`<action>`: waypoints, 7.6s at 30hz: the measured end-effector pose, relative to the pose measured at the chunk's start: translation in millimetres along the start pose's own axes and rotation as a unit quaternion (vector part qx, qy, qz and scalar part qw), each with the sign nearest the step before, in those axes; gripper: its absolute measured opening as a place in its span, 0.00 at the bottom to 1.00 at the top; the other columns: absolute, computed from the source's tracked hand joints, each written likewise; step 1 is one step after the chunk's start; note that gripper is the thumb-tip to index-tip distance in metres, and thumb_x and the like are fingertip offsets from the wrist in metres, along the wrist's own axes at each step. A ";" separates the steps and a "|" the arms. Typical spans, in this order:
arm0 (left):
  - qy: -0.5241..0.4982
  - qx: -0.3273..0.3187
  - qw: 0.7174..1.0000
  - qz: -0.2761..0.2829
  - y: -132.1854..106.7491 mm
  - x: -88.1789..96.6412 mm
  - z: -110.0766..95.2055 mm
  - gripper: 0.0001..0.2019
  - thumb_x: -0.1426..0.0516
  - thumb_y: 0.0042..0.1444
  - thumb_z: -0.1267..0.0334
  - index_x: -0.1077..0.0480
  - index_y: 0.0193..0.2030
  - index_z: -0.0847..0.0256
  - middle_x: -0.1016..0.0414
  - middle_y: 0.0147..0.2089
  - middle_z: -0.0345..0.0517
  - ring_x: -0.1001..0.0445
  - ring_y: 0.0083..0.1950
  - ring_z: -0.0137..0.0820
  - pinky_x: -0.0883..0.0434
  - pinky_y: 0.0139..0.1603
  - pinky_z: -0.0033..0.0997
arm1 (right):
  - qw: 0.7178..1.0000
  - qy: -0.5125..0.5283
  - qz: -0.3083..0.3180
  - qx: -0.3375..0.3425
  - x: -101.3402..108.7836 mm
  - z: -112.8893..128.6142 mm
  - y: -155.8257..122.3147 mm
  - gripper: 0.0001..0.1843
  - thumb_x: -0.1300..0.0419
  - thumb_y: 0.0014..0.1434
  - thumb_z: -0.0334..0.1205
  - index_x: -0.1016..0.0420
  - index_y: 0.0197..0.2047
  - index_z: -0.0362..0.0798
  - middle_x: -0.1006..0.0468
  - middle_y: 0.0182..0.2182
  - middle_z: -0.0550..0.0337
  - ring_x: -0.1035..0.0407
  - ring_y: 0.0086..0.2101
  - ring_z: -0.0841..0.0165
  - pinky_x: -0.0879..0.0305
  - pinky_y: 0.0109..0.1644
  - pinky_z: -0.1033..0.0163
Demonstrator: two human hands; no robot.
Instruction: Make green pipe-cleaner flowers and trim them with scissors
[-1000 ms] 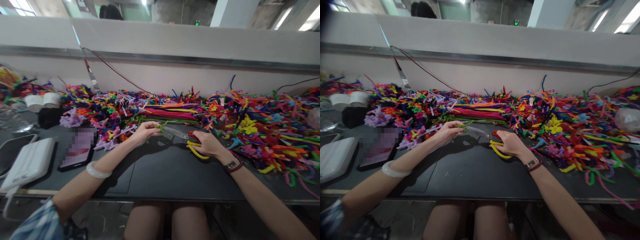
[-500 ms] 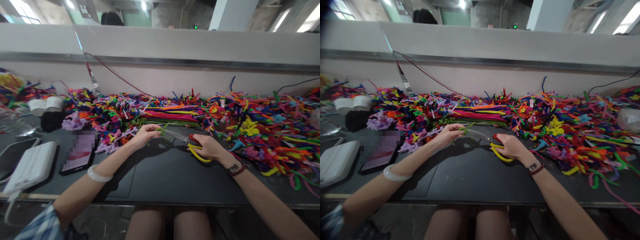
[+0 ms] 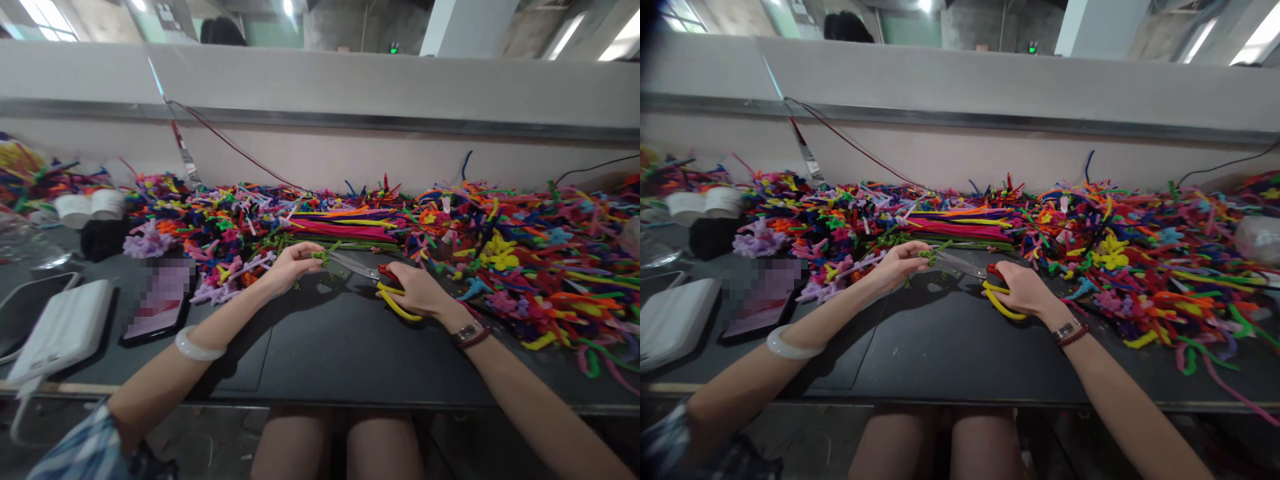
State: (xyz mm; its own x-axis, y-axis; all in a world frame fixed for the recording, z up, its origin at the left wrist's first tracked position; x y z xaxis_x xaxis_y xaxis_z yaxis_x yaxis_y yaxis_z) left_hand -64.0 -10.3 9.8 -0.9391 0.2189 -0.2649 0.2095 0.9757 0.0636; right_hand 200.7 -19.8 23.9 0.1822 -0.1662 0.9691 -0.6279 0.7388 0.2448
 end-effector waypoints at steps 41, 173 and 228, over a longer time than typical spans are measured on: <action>0.055 -0.020 0.998 0.014 0.5 1.8 -0.3 0.12 0.39 0.38 0.70 0.29 0.33 0.62 0.32 0.27 0.38 0.33 0.28 0.21 0.36 0.30 0.21 | 0.999 -0.002 0.027 0.040 -0.7 4.5 -1.4 0.13 0.48 0.54 0.47 0.36 0.37 0.45 0.27 0.31 0.53 0.32 0.31 0.64 0.40 0.32 0.65; -0.049 0.212 0.966 0.144 -0.8 8.6 2.4 0.04 0.45 0.46 0.72 0.37 0.23 0.66 0.37 0.15 0.36 0.39 0.14 0.16 0.41 0.15 0.12 | 0.955 -0.116 -0.236 0.135 -1.7 -8.6 -4.5 0.22 0.46 0.51 0.52 0.31 0.39 0.41 0.22 0.30 0.53 0.27 0.26 0.67 0.34 0.28 0.66; -0.109 0.214 0.965 0.104 -1.9 6.3 -0.1 0.04 0.44 0.45 0.72 0.38 0.25 0.65 0.37 0.15 0.36 0.38 0.15 0.18 0.41 0.16 0.14 | 0.970 -0.133 -0.188 0.074 -4.8 -8.2 -4.0 0.24 0.45 0.49 0.54 0.34 0.41 0.42 0.25 0.33 0.52 0.30 0.32 0.65 0.39 0.28 0.66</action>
State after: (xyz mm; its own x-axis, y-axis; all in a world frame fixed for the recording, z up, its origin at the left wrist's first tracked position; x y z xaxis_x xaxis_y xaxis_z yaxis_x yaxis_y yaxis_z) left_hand -70.3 -10.8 8.1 -0.7952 0.3603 -0.4878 0.5244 0.8125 -0.2547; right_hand 208.5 -16.6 18.0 0.2301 -0.5824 0.7796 -0.6606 0.4948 0.5646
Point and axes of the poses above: each hand's wrist, its own y-axis towards the middle knuckle, its own x-axis out of the back of the hand, z = x × y, the point moved 1 cm from there along y, towards the middle knuckle
